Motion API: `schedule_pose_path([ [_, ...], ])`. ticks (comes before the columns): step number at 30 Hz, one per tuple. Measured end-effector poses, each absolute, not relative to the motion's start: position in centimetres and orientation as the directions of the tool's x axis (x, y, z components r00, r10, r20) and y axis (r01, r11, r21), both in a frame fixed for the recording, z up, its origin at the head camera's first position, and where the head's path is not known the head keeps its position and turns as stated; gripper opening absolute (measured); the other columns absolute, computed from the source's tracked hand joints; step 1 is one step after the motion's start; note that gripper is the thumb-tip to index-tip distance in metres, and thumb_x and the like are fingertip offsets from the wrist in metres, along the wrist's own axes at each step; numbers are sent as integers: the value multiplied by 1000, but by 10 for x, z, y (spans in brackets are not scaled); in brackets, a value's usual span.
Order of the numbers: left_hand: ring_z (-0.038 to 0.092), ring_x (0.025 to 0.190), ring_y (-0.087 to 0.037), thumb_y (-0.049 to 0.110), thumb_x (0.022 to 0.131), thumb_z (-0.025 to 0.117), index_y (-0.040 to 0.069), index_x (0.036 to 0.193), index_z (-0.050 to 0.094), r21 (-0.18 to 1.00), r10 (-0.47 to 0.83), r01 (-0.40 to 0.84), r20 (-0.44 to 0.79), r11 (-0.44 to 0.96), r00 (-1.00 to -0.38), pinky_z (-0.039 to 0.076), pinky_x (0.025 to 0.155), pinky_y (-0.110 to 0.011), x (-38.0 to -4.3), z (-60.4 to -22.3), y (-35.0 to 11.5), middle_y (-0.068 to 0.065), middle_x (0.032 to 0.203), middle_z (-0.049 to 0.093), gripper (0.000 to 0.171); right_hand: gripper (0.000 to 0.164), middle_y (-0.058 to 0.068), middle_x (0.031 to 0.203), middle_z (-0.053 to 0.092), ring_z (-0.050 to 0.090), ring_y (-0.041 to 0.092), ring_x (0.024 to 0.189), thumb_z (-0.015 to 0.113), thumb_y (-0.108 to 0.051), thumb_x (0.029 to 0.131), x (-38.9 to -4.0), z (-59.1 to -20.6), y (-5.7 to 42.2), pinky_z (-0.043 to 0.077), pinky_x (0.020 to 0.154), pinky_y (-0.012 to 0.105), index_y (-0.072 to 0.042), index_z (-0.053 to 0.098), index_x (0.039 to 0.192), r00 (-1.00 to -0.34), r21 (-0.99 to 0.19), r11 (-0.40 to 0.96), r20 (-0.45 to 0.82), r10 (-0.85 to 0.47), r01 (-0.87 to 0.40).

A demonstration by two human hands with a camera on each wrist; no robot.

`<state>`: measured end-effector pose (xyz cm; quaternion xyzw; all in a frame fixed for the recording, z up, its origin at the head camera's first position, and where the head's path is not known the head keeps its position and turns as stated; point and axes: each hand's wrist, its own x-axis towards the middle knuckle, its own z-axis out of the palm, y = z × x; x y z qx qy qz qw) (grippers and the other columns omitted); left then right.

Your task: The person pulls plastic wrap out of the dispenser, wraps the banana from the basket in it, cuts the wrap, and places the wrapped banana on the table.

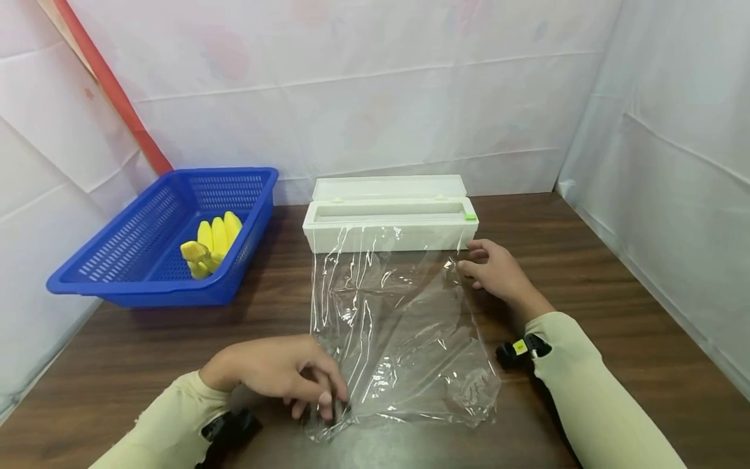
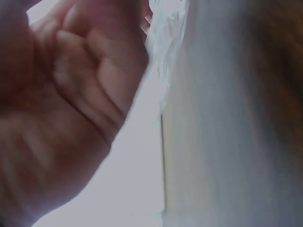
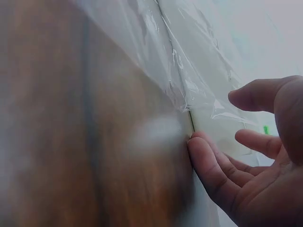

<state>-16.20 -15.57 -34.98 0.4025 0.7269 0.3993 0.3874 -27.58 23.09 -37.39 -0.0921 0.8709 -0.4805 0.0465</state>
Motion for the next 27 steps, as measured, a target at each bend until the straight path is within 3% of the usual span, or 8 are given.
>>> schedule_pose_path([
  [2,69,64,-16,17,101,60,10,118,70,902,882,283,-183,327,-435,53,52,-28,-169,-349,-160,4,92,75,21,59,32,136,51,67,31,102,60,-20,101,-279,-374,229,59,72,33,5,37,149,-978,-859,498,13,-210,-119],
  [5,70,77,-25,19,102,58,6,120,69,912,790,286,-65,295,-609,57,62,-37,-183,-348,-168,-4,97,73,24,58,32,136,52,68,22,97,58,-19,102,-284,-375,228,59,72,32,5,36,150,-979,-883,457,14,-201,-107],
  [8,68,85,-30,20,102,59,6,121,68,885,578,303,49,352,-815,57,72,-44,-200,-349,-174,-8,103,71,26,59,30,139,51,68,12,91,56,-20,103,-289,-377,227,59,72,32,3,34,152,-984,-907,414,3,-177,-77],
  [11,67,97,-29,23,101,61,7,126,65,835,334,282,126,473,-934,55,83,-46,-219,-351,-176,-9,114,69,30,59,26,144,49,67,7,89,55,-23,103,-292,-379,226,58,72,30,1,34,153,-987,-929,368,-14,-158,-46],
  [14,62,115,-29,24,100,61,5,134,59,799,182,241,168,551,-969,49,97,-45,-239,-354,-177,-12,127,64,39,59,24,145,48,66,7,91,55,-27,104,-296,-381,226,58,74,29,0,36,153,-988,-942,335,-30,-150,-23],
  [17,53,127,-30,27,101,59,3,141,52,806,126,195,150,559,-981,41,107,-46,-256,-358,-178,-15,137,57,47,58,25,142,50,67,8,93,55,-29,104,-299,-383,224,58,74,28,-1,38,152,-989,-943,333,-38,-146,-13],
  [27,47,134,-31,32,102,57,4,150,42,819,110,126,78,560,-991,38,109,-47,-282,-360,-175,-17,147,49,57,59,22,142,49,65,6,89,56,-26,103,-307,-382,217,57,70,25,-4,36,154,-986,-952,305,-26,-163,-26],
])
